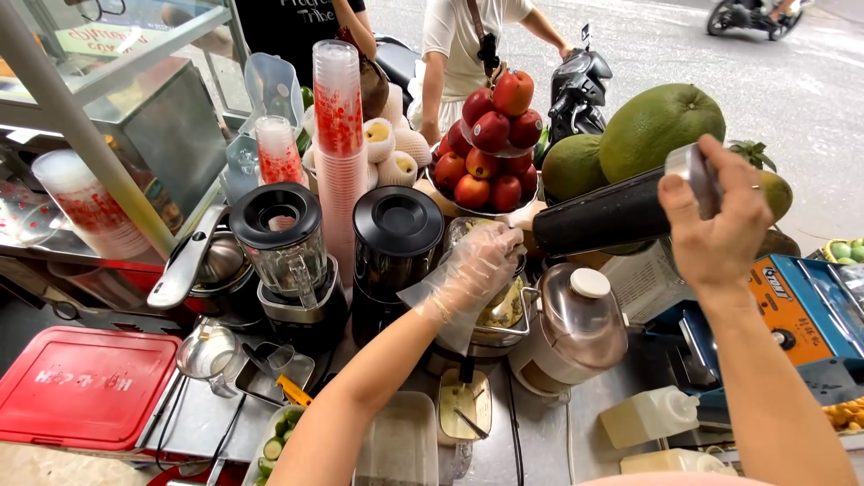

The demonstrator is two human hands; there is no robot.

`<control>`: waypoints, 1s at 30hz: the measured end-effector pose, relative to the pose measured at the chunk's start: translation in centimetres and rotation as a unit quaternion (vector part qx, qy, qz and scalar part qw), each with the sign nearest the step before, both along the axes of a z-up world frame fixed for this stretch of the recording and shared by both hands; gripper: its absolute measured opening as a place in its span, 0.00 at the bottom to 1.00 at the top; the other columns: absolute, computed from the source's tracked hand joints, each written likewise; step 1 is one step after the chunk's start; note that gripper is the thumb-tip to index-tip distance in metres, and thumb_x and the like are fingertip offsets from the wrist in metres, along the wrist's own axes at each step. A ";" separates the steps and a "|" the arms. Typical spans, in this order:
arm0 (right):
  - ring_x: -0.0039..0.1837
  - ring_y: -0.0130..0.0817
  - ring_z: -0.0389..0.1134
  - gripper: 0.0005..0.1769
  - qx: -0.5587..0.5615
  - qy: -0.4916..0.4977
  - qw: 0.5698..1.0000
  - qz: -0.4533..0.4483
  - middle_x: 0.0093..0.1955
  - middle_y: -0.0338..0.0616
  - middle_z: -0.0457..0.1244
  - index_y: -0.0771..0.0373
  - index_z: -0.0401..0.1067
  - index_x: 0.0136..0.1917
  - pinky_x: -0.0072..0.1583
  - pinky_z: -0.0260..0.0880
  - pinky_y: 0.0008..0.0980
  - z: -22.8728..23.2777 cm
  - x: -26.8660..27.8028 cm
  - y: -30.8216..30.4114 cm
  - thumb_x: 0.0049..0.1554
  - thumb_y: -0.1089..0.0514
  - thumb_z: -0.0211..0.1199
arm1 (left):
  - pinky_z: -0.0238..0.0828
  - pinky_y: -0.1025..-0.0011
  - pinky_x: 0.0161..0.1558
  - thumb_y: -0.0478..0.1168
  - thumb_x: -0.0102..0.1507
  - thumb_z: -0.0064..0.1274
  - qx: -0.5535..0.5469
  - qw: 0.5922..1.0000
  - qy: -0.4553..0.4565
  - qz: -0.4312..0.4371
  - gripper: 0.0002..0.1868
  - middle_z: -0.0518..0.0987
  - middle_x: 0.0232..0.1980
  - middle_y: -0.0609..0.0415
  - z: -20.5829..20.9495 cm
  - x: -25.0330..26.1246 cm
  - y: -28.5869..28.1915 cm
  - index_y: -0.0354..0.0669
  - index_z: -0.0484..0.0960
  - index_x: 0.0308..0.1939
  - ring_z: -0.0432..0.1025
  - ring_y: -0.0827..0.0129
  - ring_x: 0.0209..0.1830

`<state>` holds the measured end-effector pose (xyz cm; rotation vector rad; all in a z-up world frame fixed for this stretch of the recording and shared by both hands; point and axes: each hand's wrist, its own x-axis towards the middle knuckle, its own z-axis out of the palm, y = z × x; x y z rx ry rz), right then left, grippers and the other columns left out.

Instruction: Preparing a pineapple juice drink at a street food stall, including juicing the fruit and mixing ingredients.

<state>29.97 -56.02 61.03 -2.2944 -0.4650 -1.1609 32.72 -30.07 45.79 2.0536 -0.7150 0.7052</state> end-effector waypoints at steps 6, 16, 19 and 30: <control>0.66 0.51 0.68 0.34 0.005 0.025 1.000 0.010 0.67 0.58 0.65 0.69 0.71 0.70 0.66 0.68 0.44 -2.0 2.0 3.6 0.65 0.38 0.66 | 0.73 0.63 0.58 0.33 0.54 0.58 -0.102 0.993 -0.032 0.039 0.18 0.82 0.53 0.48 -2.9 1.0 -0.8 0.45 0.82 0.49 0.77 0.54 0.54; 0.66 0.56 0.66 0.34 -0.056 0.067 0.996 0.031 0.66 0.59 0.64 0.61 0.73 0.67 0.66 0.65 0.47 -2.7 3.3 8.8 0.53 0.41 0.68 | 0.57 0.59 0.74 0.34 0.65 0.51 -0.237 0.965 0.107 0.031 0.29 0.70 0.72 0.35 -9.4 -5.9 2.5 0.31 0.66 0.71 0.64 0.48 0.74; 0.64 0.58 0.65 0.35 -0.087 0.092 0.992 0.031 0.66 0.59 0.64 0.58 0.74 0.66 0.64 0.65 0.49 -1.6 3.1 10.2 0.50 0.40 0.70 | 0.53 0.54 0.73 0.30 0.62 0.53 -0.169 0.978 0.124 0.000 0.35 0.67 0.74 0.32 -12.8 -8.5 4.6 0.28 0.62 0.73 0.61 0.43 0.76; 0.61 0.64 0.66 0.32 -0.093 0.154 0.979 -0.094 0.62 0.62 0.66 0.58 0.75 0.66 0.63 0.65 0.53 -2.2 6.3 10.1 0.57 0.37 0.68 | 0.75 0.69 0.47 0.30 0.63 0.56 -0.273 0.924 0.268 -0.015 0.28 0.82 0.46 0.45 -21.4 -13.4 9.3 0.35 0.74 0.69 0.74 0.63 0.40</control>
